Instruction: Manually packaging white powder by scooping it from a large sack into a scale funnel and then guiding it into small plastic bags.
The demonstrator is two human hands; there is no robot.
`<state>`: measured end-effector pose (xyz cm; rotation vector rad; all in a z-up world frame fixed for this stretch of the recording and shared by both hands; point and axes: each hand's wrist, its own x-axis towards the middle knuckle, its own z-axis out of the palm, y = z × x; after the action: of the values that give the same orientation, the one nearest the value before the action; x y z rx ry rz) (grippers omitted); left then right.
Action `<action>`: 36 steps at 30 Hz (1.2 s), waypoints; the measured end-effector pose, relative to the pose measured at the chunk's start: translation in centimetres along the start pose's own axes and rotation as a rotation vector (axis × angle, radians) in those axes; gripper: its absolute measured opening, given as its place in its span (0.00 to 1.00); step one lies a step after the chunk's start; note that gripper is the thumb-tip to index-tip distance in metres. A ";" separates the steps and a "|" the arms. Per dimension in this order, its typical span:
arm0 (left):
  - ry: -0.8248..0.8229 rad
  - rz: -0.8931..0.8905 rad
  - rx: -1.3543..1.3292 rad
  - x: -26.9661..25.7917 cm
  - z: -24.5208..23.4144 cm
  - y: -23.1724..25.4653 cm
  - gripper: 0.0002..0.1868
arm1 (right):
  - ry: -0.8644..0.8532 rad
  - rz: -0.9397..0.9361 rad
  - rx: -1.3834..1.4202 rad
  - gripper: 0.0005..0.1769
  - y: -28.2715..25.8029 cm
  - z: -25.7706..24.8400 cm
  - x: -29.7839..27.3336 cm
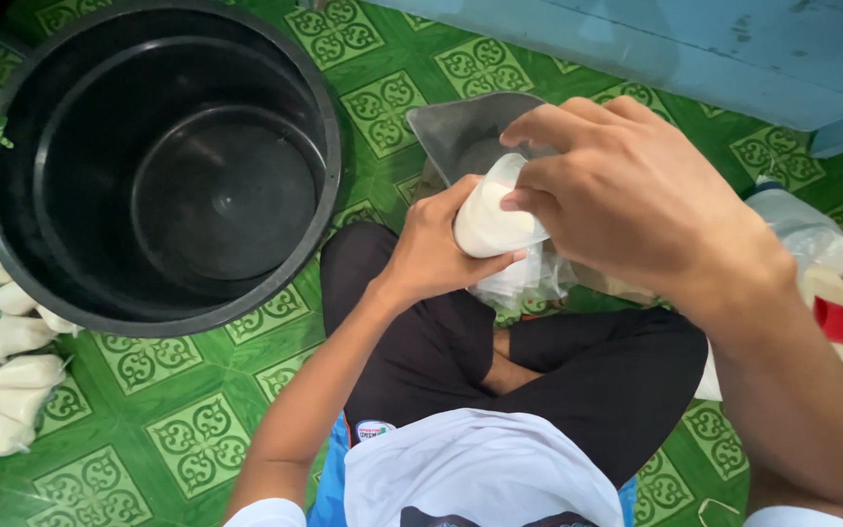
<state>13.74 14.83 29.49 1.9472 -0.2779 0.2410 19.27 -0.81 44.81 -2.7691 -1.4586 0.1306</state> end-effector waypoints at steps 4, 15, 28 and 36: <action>0.011 -0.003 0.031 -0.1 -0.1 0.0 0.30 | 0.015 -0.105 -0.073 0.30 1.3 1.0 -0.4; 0.092 -0.018 -0.052 -0.6 -0.8 -0.2 0.29 | -0.024 -0.102 0.428 0.26 1.8 -1.8 -0.3; 0.016 -0.041 -0.021 -3.2 -4.8 -0.7 0.35 | 0.081 -0.205 0.397 0.05 -0.6 0.8 3.0; 0.379 -0.097 -0.263 -11.3 -5.5 -4.6 0.49 | 0.261 -0.381 0.475 0.03 -6.0 3.0 6.1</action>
<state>4.16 22.52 24.22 1.6116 0.0340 0.4780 17.56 7.55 41.64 -2.0219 -1.5975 0.0910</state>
